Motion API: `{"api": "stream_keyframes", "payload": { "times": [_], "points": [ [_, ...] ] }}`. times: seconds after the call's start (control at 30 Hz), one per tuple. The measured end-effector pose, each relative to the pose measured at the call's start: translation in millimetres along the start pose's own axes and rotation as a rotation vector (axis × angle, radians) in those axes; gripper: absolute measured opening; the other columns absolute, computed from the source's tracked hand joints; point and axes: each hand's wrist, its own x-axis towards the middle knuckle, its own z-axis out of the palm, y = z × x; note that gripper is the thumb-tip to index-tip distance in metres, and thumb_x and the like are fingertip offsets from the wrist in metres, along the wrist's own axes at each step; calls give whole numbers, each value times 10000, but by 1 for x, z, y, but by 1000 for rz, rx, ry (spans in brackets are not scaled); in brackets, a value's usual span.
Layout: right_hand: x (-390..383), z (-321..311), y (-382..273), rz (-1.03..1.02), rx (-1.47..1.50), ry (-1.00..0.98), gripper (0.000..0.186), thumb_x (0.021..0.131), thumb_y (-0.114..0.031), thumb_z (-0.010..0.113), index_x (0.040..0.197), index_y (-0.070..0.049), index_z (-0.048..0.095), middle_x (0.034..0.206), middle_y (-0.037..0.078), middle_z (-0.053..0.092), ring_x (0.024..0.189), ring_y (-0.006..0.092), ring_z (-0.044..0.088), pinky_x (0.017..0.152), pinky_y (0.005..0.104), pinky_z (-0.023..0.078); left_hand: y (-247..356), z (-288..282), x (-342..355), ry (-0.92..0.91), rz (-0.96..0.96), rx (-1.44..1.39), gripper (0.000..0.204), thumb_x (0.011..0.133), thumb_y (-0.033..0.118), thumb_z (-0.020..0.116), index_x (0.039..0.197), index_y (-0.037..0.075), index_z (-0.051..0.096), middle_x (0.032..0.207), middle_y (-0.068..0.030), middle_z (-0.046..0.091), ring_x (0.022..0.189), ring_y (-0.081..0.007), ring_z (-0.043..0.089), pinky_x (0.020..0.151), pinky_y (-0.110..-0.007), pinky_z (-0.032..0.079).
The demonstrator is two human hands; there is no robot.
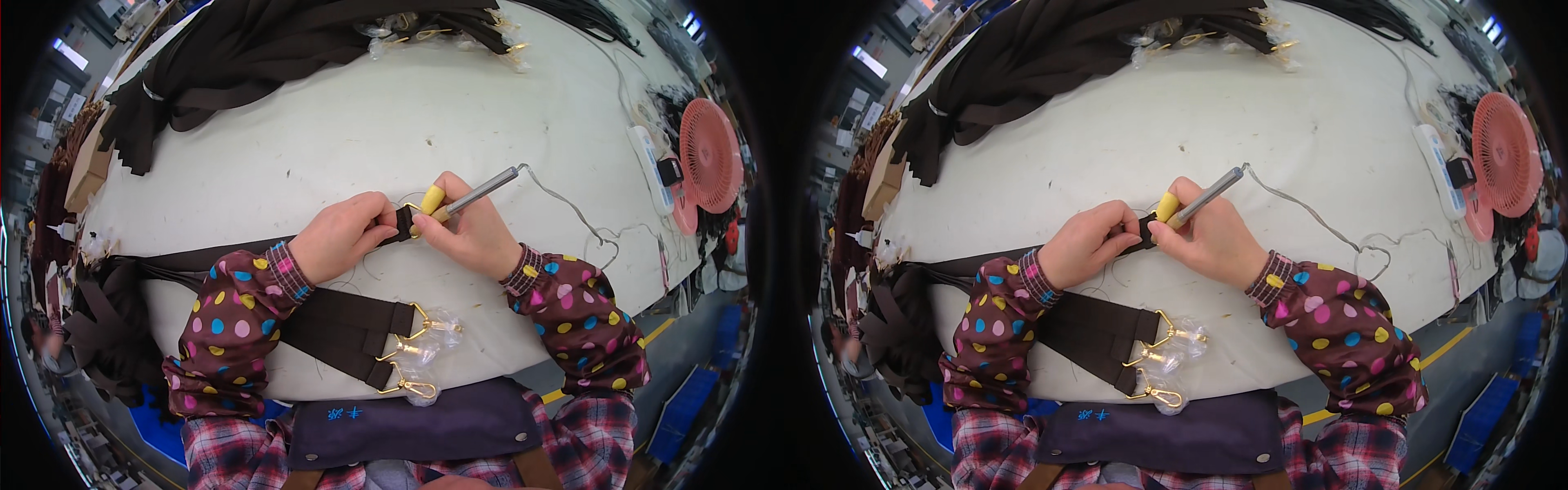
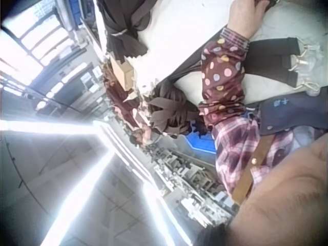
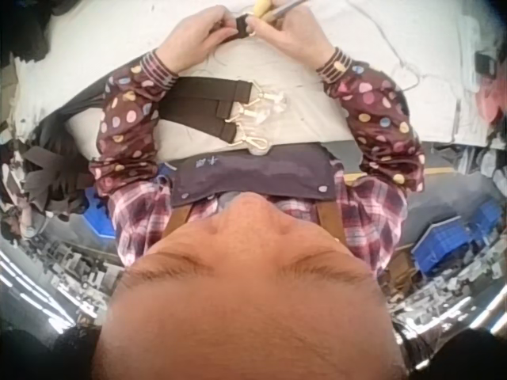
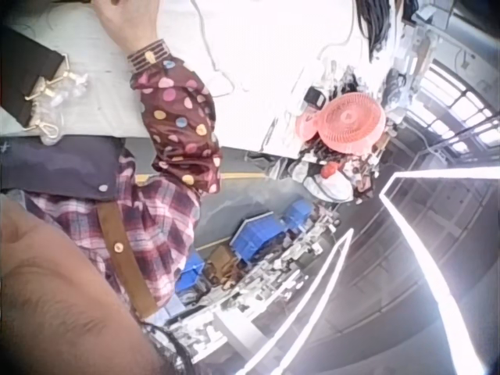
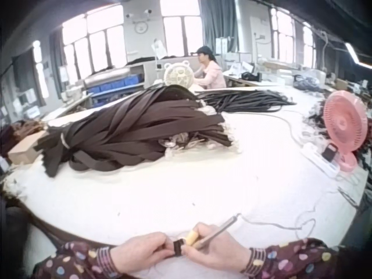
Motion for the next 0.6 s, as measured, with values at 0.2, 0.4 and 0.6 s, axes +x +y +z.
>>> {"api": "stream_keyframes", "payload": {
  "times": [0.2,0.4,0.6],
  "points": [
    [1,0,-2,13,-18,-2,186,910,-82,625,927,-25,449,841,31,558,782,70,567,649,235,489,0,0,1,0,0,13,115,879,81,635,920,28,541,856,-115,602,759,-270,608,681,-347,490],
    [1,-1,-2,0,-38,-4,187,906,-82,626,922,-24,449,838,36,566,777,73,575,648,238,489,1,0,1,-6,-6,30,117,880,86,636,920,29,542,854,-115,602,757,-273,607,680,-351,489],
    [2,0,-1,-13,-62,-4,187,903,-79,628,912,-24,450,827,37,573,765,73,579,638,237,482,0,-1,1,-5,-5,32,119,881,88,638,921,29,543,849,-114,603,756,-274,606,677,-351,488]
  ]
}}
